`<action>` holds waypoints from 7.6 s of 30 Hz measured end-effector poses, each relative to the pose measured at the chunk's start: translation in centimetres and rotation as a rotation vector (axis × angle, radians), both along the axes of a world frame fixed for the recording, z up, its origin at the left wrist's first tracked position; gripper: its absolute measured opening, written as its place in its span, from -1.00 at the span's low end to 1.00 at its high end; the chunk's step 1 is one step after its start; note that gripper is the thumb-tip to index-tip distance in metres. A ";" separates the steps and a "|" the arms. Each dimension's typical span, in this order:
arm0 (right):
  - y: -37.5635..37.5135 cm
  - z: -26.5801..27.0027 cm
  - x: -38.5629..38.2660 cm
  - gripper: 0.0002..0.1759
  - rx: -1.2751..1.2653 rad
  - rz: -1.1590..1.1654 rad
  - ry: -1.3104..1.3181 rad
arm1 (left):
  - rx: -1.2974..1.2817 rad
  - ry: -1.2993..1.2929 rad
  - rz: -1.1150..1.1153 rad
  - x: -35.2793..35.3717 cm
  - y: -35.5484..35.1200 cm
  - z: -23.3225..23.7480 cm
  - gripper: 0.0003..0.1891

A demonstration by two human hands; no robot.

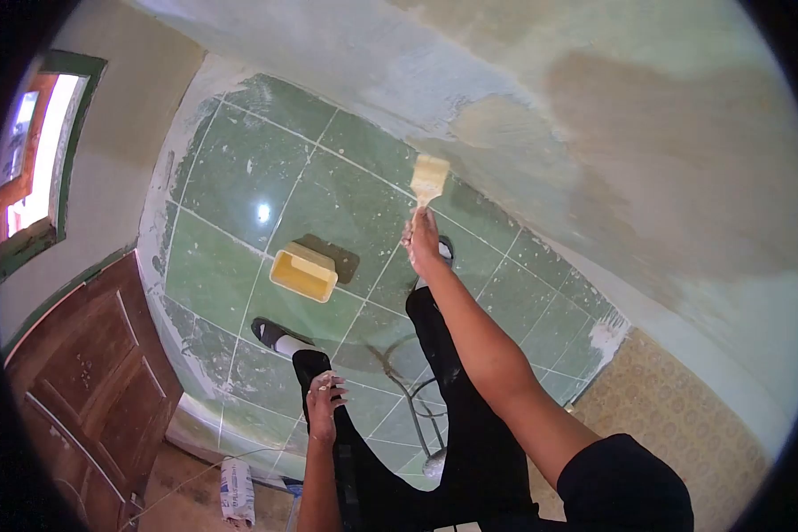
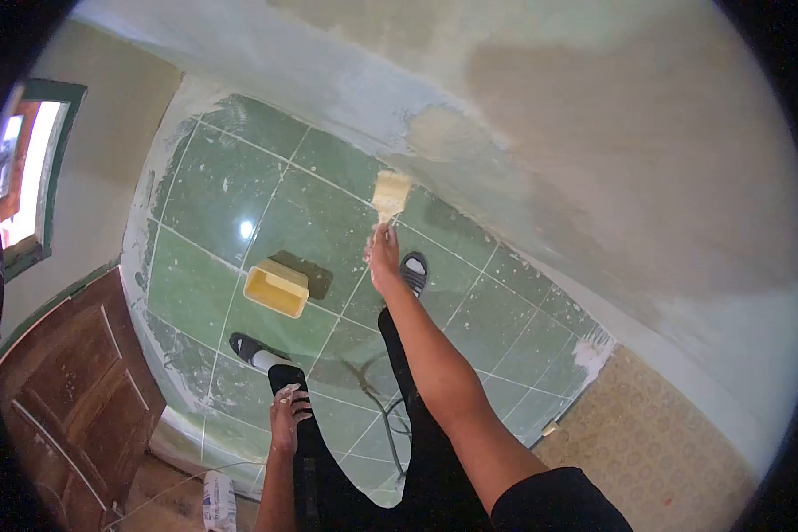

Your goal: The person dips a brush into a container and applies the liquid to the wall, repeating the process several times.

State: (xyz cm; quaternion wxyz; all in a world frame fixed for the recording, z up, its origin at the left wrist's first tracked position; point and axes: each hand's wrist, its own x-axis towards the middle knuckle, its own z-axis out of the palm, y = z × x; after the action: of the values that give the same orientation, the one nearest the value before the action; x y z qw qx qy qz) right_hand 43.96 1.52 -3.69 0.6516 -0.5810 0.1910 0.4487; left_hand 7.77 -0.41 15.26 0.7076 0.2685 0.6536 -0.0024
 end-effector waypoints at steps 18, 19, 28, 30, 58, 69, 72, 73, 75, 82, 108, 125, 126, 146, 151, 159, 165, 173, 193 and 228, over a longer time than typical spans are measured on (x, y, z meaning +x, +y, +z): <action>5.6 29.9 1.1 -0.71 0.131 -0.131 -0.251 | 0.091 -0.231 -0.332 -0.3 12.9 10.1 -0.54; 5.7 32.0 0.5 -0.71 0.105 -0.123 -0.307 | 0.113 -0.238 -0.402 -0.3 15.3 11.1 -0.54; 7.1 29.9 4.2 -0.65 -0.032 -0.419 -0.759 | 0.236 -0.266 -0.432 -1.1 30.2 19.6 -0.55; 6.9 26.3 5.7 -0.68 -0.025 -0.515 -0.772 | 0.189 -0.313 -0.394 2.2 31.0 19.3 -0.58; 6.6 9.4 4.2 -0.51 -0.903 -0.569 -0.468 | -0.510 -0.080 -1.357 20.3 44.5 -4.1 -0.47; 12.1 11.6 0.8 -0.57 -0.407 -0.818 -0.820 | -0.529 -0.066 -1.079 22.3 44.6 -6.0 -0.24; 14.1 -1.2 2.6 -0.52 -0.460 -0.918 -0.786 | -0.555 -0.112 -1.073 22.3 44.4 -6.0 -0.20; 14.3 -5.4 2.8 -0.49 -0.498 -0.879 -0.717 | -0.566 -0.136 -1.064 22.5 44.2 -6.1 -0.19; 14.4 -12.3 2.3 -0.43 -0.568 -0.786 -0.528 | -0.564 -0.156 -1.080 22.7 44.2 -6.2 -0.18; 13.5 -15.3 0.9 -0.45 -0.779 -0.538 -0.099 | -0.568 -0.167 -1.119 21.9 44.4 -6.2 -0.16; 8.9 -11.6 2.9 -0.39 -0.552 -0.745 -0.391 | -0.540 -0.105 -1.161 21.4 44.3 -5.7 -0.13; 8.6 17.8 1.1 -0.51 -0.606 -0.979 -0.846 | -0.571 -0.042 -1.295 21.3 44.3 -5.3 -0.12; 8.7 19.3 1.0 -0.51 -0.610 -0.982 -0.839 | -0.547 -0.031 -1.292 21.2 44.2 -5.3 -0.12; 14.8 -8.4 2.2 -0.51 -0.801 -0.708 -0.242 | -0.572 -0.113 -1.155 22.5 43.8 -6.1 -0.13; 15.2 5.0 1.0 -0.59 -0.786 -0.926 -0.549 | -0.586 -0.073 -1.192 22.1 44.1 -6.0 -0.10; 16.0 5.8 1.5 -0.61 -0.384 -1.047 -0.820 | -0.578 -0.108 -1.192 22.7 43.9 -6.2 -0.11; 17.9 -11.1 2.5 -0.56 -0.444 -0.966 -0.556 | -0.534 -0.162 -1.183 24.0 43.7 -6.2 -0.10; 17.2 -17.9 -4.6 -0.50 -0.729 -0.576 -0.012 | -0.544 -0.129 -1.171 22.3 43.3 -6.1 -0.14; 13.0 -21.6 4.8 -0.60 -0.809 -0.456 -0.049 | -0.134 -0.093 -1.437 21.7 35.2 -14.4 -0.48; 12.4 -16.7 -0.6 -0.62 -0.783 -0.608 -0.295 | -0.295 -0.174 -1.337 23.2 34.8 -14.6 -0.46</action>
State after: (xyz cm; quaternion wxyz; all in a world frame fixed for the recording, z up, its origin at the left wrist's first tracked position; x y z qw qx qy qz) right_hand 43.40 13.89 -20.40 0.5062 -0.7568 0.4108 0.0471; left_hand 30.93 34.41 0.65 0.6332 0.5140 0.2814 -0.5057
